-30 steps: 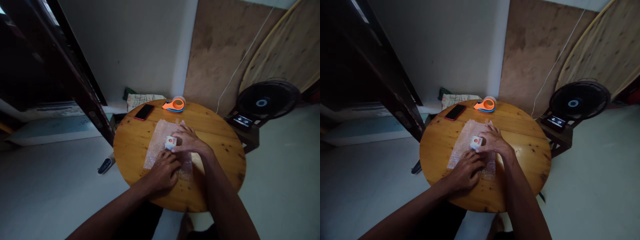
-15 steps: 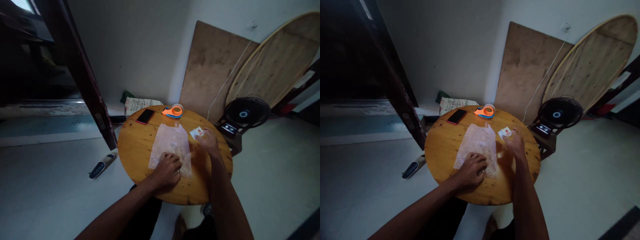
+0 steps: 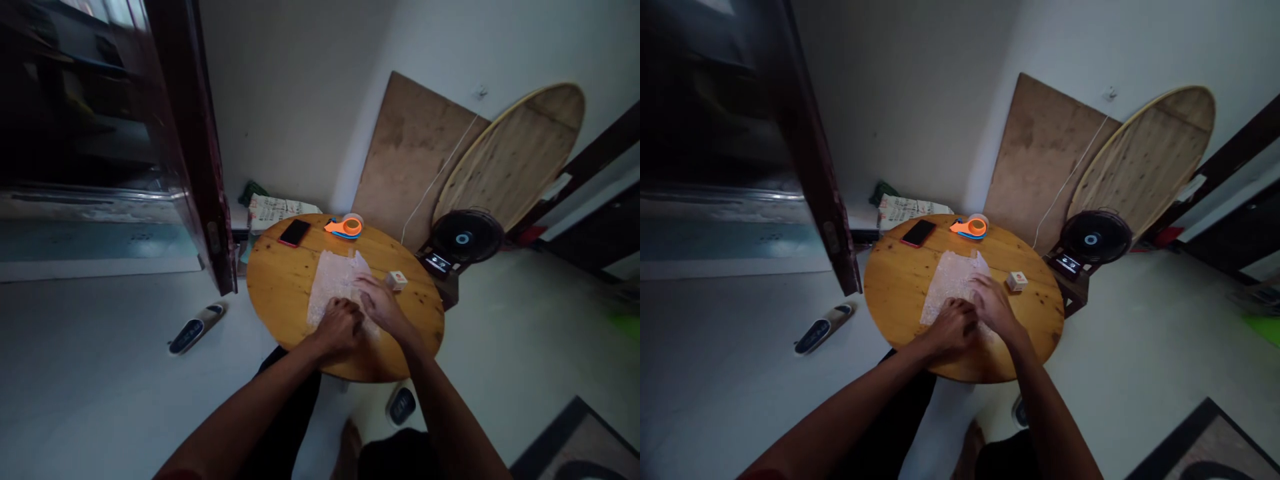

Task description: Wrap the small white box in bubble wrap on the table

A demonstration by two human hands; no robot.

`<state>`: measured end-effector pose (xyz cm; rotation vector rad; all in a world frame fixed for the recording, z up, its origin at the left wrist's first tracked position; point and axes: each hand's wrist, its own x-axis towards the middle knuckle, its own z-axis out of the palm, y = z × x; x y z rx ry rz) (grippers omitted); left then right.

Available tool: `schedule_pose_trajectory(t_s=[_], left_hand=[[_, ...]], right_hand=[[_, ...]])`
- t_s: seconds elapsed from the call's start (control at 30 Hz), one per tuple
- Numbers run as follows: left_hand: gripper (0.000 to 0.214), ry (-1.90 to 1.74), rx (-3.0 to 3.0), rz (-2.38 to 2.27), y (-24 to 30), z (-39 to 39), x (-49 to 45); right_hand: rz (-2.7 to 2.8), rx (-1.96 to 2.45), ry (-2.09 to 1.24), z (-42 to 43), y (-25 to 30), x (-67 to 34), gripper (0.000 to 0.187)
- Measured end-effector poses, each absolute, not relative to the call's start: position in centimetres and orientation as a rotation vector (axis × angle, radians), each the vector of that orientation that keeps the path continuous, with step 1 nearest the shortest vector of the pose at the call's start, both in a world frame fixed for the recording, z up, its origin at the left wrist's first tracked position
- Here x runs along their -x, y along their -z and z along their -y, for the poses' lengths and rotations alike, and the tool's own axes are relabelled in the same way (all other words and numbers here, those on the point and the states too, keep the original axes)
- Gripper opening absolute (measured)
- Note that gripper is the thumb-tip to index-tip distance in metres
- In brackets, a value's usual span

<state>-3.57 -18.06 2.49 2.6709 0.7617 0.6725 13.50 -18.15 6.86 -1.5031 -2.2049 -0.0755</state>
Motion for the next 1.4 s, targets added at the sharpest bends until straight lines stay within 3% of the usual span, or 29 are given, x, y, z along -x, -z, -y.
schedule_pose_trajectory(t_s=[0.27,0.67,0.87,1.0,1.4], left_hand=[[0.018,-0.730,-2.681,-0.754,-2.2,18.4,4.0],[0.032,-0.805,-2.632,-0.859,-3.4,15.8,4.7],[0.047,-0.445,-2.688,-1.085,-2.5,12.3,6.2],[0.057,-0.399,-2.761,-1.075,-0.8,11.7,7.1],[0.058,-0.408,-2.851,-1.104,-0.9,12.0,6.9]], right_hand=[[2.090,2.012,0.154,16.9,-1.6,-15.2,0.041],[2.044,2.094,0.200,17.3,-1.2,-14.7,0.044],[2.027,2.100,0.177,17.5,-1.4,-14.5,0.038],[2.005,2.056,0.143,17.7,-1.7,-14.6,0.032],[1.963,2.085,0.143,19.5,-1.9,-15.5,0.034]])
